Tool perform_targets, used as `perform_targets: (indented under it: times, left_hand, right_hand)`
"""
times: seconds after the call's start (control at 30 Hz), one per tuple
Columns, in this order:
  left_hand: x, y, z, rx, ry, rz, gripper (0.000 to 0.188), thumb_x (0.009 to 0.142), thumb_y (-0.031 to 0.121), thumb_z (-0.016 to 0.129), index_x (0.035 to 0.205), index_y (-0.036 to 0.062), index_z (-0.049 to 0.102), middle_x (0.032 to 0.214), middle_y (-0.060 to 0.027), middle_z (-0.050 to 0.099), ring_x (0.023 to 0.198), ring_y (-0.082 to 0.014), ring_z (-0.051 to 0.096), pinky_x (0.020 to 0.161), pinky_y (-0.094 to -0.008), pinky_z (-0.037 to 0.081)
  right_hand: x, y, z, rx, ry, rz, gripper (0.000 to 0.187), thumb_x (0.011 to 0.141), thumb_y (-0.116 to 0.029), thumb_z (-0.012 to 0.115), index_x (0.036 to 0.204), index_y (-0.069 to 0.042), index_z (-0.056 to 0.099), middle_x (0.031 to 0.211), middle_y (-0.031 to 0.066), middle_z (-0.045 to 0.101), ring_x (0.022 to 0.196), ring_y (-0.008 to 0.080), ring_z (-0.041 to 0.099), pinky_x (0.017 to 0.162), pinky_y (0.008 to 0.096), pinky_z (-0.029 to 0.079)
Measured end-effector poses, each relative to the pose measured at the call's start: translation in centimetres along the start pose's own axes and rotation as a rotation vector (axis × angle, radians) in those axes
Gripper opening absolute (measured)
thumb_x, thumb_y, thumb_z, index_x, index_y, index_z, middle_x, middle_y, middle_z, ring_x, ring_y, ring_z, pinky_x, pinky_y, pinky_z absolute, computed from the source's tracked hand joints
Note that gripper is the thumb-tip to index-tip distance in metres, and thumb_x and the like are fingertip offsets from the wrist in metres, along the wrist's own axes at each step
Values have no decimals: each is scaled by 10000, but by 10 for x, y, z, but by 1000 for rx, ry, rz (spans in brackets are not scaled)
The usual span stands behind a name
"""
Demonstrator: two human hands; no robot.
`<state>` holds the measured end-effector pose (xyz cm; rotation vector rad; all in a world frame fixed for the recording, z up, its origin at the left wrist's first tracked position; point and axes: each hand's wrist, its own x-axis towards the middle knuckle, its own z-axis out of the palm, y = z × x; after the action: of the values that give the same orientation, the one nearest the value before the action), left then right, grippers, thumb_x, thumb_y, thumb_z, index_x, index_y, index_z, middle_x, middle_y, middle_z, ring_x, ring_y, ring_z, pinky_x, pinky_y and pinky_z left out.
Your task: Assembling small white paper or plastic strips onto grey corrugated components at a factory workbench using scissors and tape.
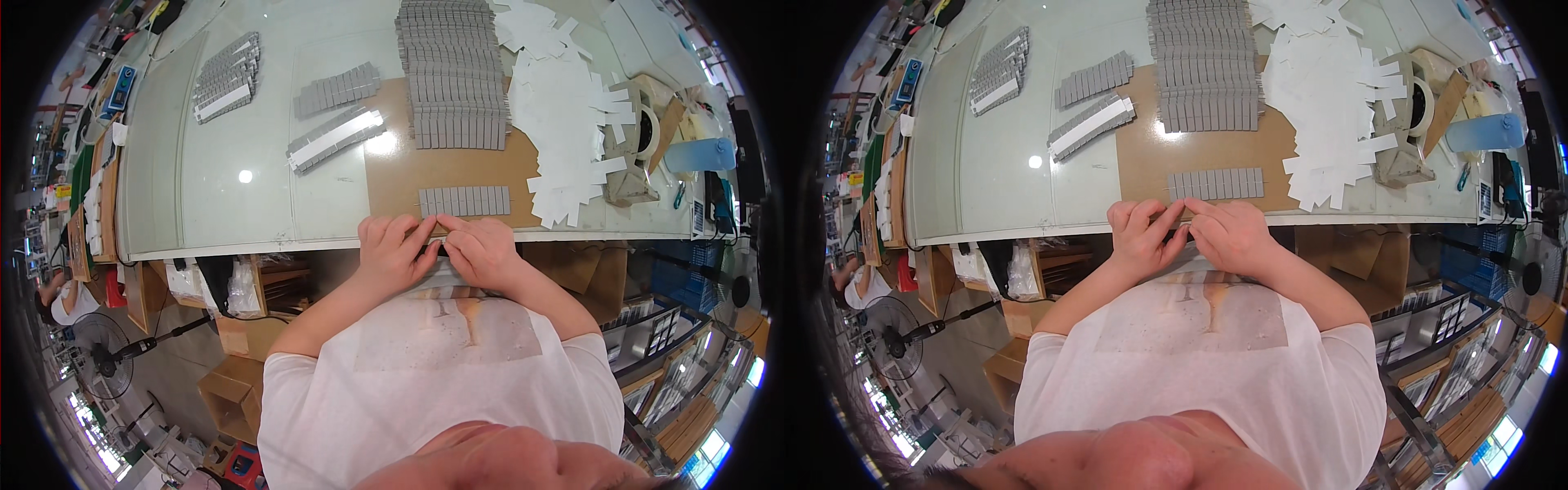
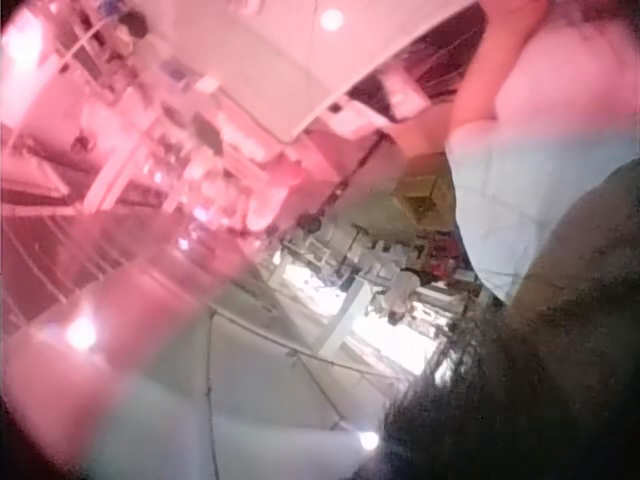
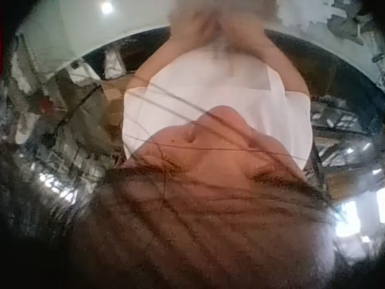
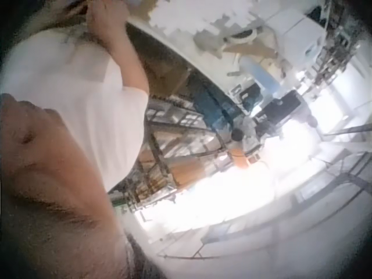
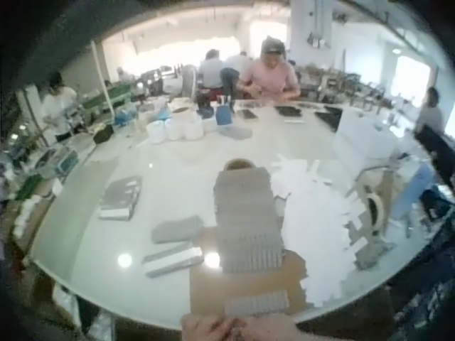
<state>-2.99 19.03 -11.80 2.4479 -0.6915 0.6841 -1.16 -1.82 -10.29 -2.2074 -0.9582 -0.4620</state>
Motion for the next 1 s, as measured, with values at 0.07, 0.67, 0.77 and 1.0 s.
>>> perform_targets:
  times: [0.07, 0.67, 0.77, 1.0]
  left_hand:
    - [0, 0, 0, -2, 5, 6, 387, 772, 269, 779, 1134, 143, 725, 1057, 7, 531, 989, -218, 455, 865, -409, 345]
    - [0, -1, -2, -45, 13, 12, 401, 756, 230, 792, 1140, 142, 712, 1059, 1, 548, 986, -231, 477, 885, -417, 370]
    - [-1, -2, -4, -57, 9, 22, 405, 748, 223, 793, 1135, 139, 707, 1070, -4, 563, 998, -236, 495, 896, -423, 383]
    - [3, -4, -3, -68, 36, 52, 402, 693, 168, 799, 1089, 123, 740, 1082, -5, 630, 955, -231, 519, 852, -388, 391]
  right_hand:
    - [0, 0, 0, -7, 5, -2, 163, 756, -74, 742, 857, -95, 616, 1143, 95, 715, 702, 210, 674, 596, 341, 512]
    - [-12, -1, -7, 73, 29, 3, 177, 763, -71, 740, 880, -75, 607, 1076, 91, 715, 705, 236, 667, 590, 351, 512]
    - [-19, -4, -12, 205, 78, 16, 179, 759, -51, 753, 856, -61, 603, 971, 93, 709, 688, 262, 649, 590, 347, 511]
    - [-45, -4, -46, 904, 124, 748, 157, 869, 35, 731, 1006, -7, 669, 874, 34, 676, 732, 86, 638, 599, 239, 508]
